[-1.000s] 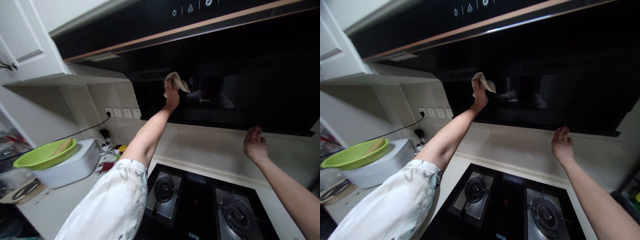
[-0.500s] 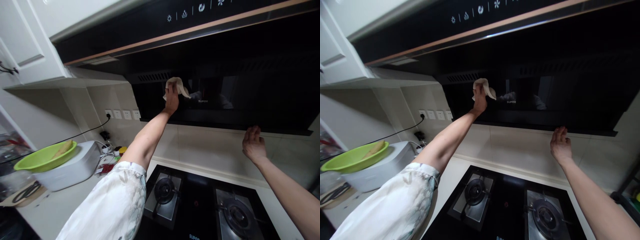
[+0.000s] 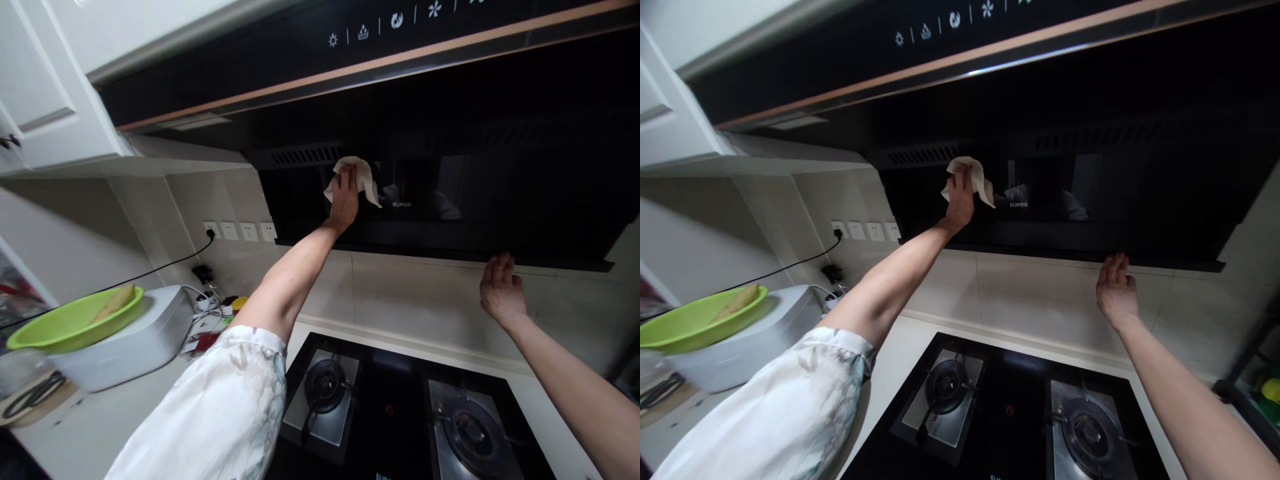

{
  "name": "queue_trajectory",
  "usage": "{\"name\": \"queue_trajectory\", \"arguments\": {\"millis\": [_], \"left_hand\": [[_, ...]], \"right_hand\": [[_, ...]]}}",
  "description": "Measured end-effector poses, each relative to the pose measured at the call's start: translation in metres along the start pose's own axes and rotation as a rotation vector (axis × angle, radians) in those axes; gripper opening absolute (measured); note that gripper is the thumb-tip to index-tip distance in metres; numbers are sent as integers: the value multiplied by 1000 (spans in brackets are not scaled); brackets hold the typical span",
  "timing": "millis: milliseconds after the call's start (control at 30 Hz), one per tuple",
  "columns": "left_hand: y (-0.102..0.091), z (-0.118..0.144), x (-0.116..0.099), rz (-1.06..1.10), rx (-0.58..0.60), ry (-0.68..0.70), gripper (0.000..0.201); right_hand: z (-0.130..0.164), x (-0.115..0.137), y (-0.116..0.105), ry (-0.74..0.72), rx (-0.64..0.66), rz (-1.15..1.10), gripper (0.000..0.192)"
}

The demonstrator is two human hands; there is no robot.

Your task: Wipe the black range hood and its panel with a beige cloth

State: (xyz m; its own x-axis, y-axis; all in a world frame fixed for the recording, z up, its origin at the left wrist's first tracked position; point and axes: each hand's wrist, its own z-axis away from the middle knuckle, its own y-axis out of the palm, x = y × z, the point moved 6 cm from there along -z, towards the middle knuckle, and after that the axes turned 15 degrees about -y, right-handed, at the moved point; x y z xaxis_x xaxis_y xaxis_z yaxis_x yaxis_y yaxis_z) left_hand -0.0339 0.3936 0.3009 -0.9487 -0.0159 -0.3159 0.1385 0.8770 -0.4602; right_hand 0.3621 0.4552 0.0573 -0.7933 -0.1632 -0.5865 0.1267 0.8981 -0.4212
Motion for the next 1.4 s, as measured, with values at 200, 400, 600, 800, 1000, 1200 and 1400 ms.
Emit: {"name": "queue_trajectory", "arguments": {"millis": [200, 400, 600, 800, 1000, 1200, 1400], "left_hand": [[-6, -16, -23, 24, -12, 136, 74], [14, 2, -25, -7, 12, 117, 71], [3, -14, -42, -16, 12, 162, 69], [13, -3, -41, -79, 74, 140, 67], [2, -5, -58, -90, 29, 257, 69], [13, 0, -55, -154, 114, 309, 68], [12, 15, 17, -65, 76, 162, 65]], "right_hand": [[0, 1, -1, -19, 8, 57, 69], [0, 1, -1, -39, 7, 68, 68], [1, 1, -1, -42, 17, 82, 68], [3, 1, -1, -20, 36, 40, 71], [2, 0, 2, -39, 9, 65, 72], [2, 1, 1, -30, 72, 40, 71], [3, -1, 3, -29, 68, 2, 70]]}}
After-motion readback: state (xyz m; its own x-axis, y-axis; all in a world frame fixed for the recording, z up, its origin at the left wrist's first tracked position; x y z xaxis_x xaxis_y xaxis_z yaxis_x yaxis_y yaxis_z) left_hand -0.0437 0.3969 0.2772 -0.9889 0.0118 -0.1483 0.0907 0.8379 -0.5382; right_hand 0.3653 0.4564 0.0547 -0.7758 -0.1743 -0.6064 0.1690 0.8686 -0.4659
